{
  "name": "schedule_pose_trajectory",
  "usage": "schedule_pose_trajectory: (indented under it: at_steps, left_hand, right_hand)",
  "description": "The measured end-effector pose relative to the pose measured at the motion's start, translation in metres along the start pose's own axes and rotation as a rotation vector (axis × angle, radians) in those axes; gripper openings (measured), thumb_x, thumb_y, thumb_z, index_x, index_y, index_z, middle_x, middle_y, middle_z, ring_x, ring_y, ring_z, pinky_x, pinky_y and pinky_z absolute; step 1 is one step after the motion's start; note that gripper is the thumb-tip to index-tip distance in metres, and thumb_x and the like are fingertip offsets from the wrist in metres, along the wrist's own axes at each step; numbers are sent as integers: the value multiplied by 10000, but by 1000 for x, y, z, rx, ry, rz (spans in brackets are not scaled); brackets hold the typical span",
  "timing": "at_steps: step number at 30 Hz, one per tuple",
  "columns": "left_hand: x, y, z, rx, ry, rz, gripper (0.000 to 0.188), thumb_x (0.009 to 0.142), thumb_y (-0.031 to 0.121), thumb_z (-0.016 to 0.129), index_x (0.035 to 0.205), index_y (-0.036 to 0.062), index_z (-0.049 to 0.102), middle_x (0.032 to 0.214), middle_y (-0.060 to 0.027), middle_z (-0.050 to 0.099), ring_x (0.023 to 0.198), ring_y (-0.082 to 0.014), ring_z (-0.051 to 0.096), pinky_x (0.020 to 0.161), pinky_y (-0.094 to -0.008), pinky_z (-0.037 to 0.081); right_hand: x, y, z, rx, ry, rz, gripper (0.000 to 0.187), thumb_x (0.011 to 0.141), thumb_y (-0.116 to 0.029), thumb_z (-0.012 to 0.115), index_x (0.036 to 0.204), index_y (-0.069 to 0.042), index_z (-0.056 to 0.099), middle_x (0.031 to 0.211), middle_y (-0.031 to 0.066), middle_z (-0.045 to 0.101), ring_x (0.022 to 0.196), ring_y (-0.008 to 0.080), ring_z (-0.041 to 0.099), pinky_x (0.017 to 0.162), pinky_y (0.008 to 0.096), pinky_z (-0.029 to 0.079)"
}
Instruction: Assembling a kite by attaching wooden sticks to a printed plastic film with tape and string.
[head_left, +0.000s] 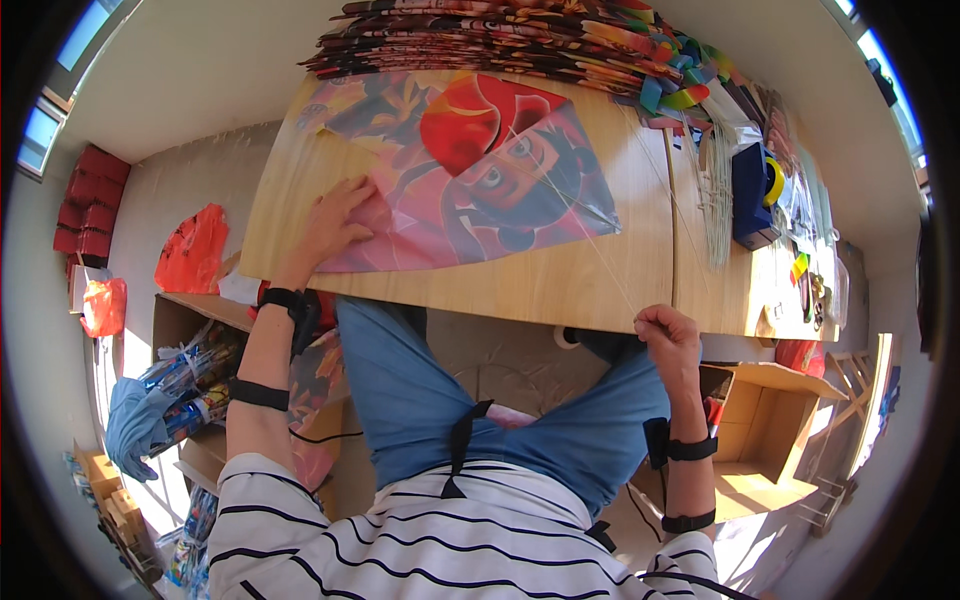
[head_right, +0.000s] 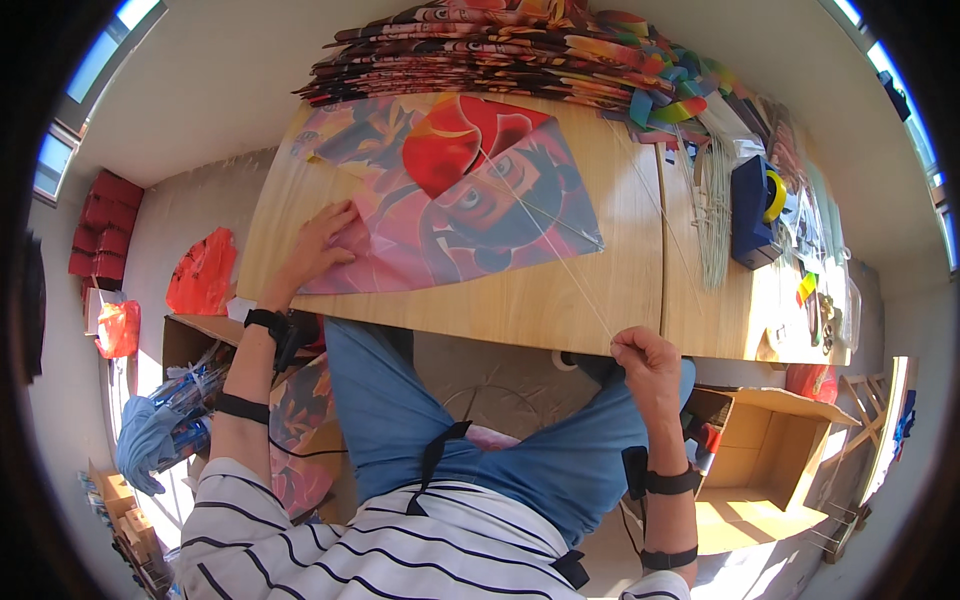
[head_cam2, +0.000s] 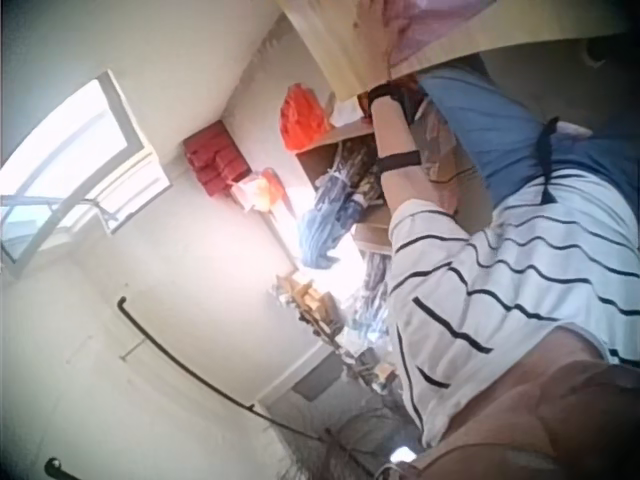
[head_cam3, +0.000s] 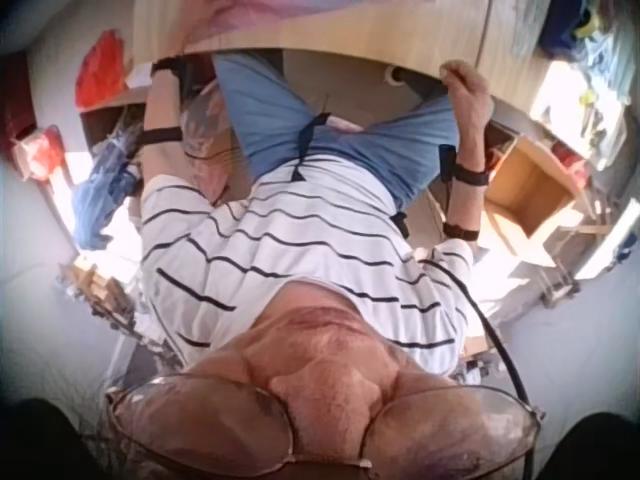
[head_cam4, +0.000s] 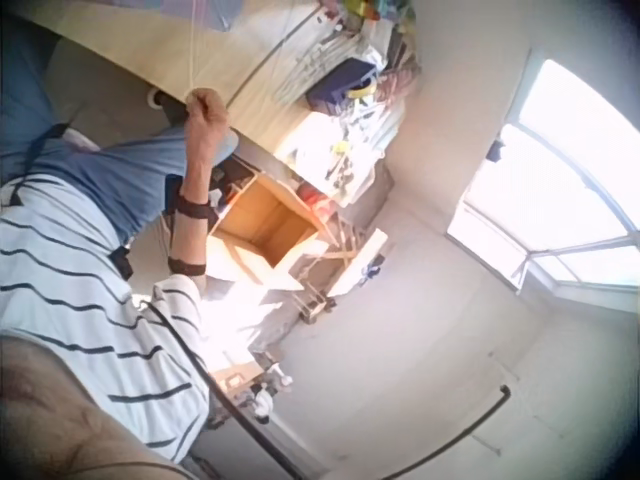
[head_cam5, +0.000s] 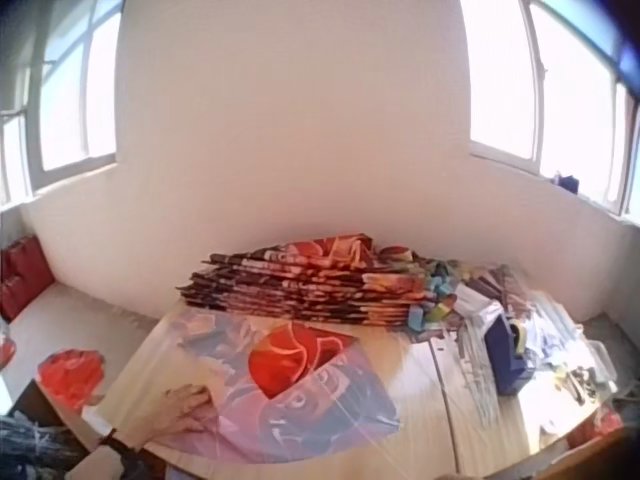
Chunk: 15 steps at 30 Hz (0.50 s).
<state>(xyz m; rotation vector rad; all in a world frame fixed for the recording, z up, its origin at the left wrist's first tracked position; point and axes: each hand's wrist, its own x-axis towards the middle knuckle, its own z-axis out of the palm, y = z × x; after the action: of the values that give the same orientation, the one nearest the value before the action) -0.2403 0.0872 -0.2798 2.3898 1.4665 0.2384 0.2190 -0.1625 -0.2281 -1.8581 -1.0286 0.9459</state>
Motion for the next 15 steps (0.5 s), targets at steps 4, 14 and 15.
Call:
schedule_pose_trajectory:
  at_steps: [4, 14, 15]
  left_hand:
    - [-10, -12, -9, 24, -57, -1, 756, 727, 248, 756, 1427, 151, 489, 1541, -110, 382, 1441, -345, 300, 1149, -529, 245]
    - [26, 106, 23, 78, 41, 162, 749, 805, 419, 718, 1442, 131, 450, 1548, -122, 350, 1430, -345, 308, 1145, -524, 241]
    - [30, 119, 33, 70, 5, 178, 752, 821, 453, 696, 1456, 144, 438, 1565, -97, 329, 1444, -346, 282, 1138, -538, 244]
  right_hand:
    - [10, -2, 11, -128, -60, -136, 20, 840, -23, 646, 841, -22, 665, 641, -44, 534, 538, 30, 442, 474, 206, 339]
    - [44, -30, 51, -105, -109, -180, 47, 805, 12, 661, 844, 29, 643, 701, 66, 583, 664, 123, 539, 617, 273, 428]
    - [44, -34, 49, -114, -104, -175, 47, 805, 12, 661, 844, 29, 643, 701, 66, 583, 664, 123, 539, 617, 273, 428]
